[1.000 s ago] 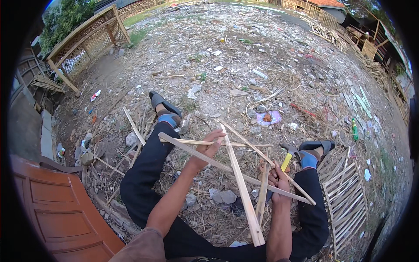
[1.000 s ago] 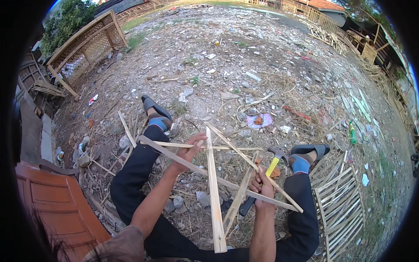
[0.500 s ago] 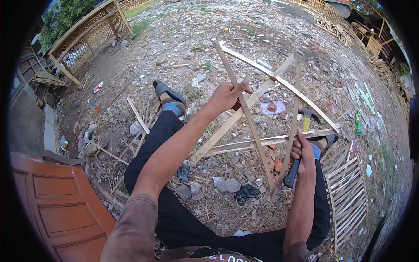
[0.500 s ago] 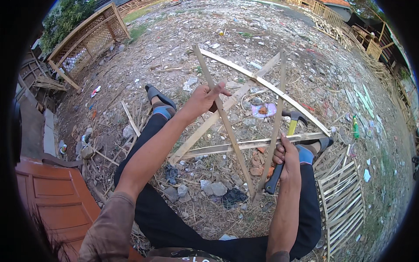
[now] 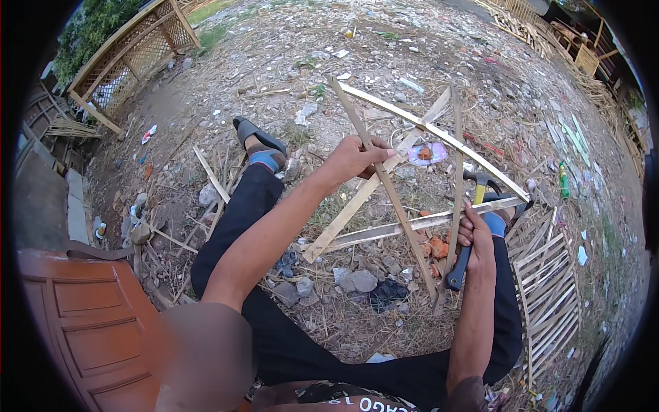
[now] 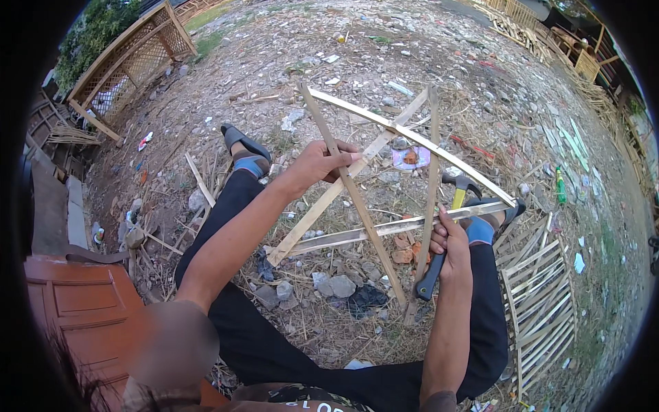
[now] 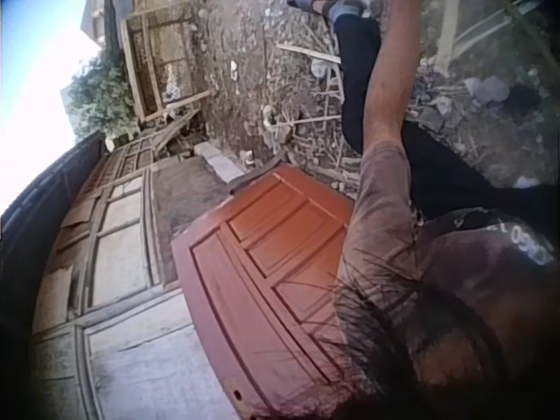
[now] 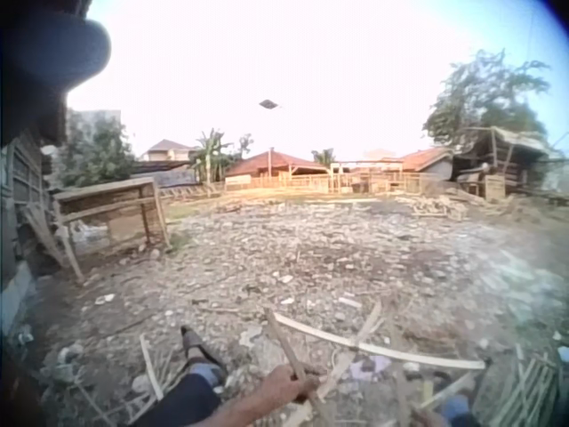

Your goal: The person constructs a wooden lattice structure and a star-shaped frame, using a hammer to secure thin wooden strips with small nails while sitting on the ground.

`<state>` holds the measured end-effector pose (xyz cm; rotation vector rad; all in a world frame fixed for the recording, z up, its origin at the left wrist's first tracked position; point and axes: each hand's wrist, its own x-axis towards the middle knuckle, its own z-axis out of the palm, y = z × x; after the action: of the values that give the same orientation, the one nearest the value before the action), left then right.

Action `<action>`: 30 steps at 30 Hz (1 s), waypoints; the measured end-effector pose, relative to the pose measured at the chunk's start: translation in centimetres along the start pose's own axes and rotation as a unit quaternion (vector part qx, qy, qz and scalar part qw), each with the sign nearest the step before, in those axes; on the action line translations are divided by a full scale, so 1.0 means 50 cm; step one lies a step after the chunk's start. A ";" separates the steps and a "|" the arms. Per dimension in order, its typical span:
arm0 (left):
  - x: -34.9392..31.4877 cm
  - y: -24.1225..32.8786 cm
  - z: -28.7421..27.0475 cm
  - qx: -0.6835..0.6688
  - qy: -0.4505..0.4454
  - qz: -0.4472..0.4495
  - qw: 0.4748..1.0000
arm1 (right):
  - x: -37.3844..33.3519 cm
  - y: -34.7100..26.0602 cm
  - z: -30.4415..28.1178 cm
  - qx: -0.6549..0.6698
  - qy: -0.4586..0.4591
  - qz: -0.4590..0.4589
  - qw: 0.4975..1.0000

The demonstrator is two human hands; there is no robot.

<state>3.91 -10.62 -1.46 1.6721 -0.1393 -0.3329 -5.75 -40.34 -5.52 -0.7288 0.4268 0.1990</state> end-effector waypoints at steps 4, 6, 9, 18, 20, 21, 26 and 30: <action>-0.018 0.000 0.008 -0.003 -0.040 -0.013 0.999 | -0.002 0.004 -0.008 -0.013 0.008 -0.004 1.000; -0.021 -0.006 0.009 -0.026 -0.052 -0.025 0.998 | -0.001 0.004 -0.010 -0.009 0.023 -0.004 1.000; -0.034 -0.008 0.001 -0.072 -0.070 -0.065 0.993 | -0.001 0.014 -0.010 -0.006 0.019 0.007 1.000; -0.032 -0.086 0.010 -0.132 -0.057 -0.148 0.979 | -0.013 0.032 -0.004 -0.052 0.022 0.036 0.998; -0.040 -0.107 -0.004 -0.144 -0.077 -0.144 0.976 | -0.006 0.049 -0.005 -0.048 0.033 0.043 0.997; -0.039 -0.112 -0.002 -0.144 -0.084 -0.145 0.975 | -0.007 0.048 -0.005 -0.047 0.039 0.039 0.997; -0.057 -0.089 0.015 -0.208 -0.074 -0.123 0.968 | -0.009 0.047 -0.025 -0.020 0.025 0.038 0.999; -0.051 -0.086 -0.022 -0.163 -0.048 -0.125 0.977 | -0.012 0.042 -0.052 0.008 0.001 0.076 0.997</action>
<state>1.41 -8.28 -5.23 1.3485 0.0541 -0.5949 -7.76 -40.61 -8.23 -0.6818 0.4862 0.3371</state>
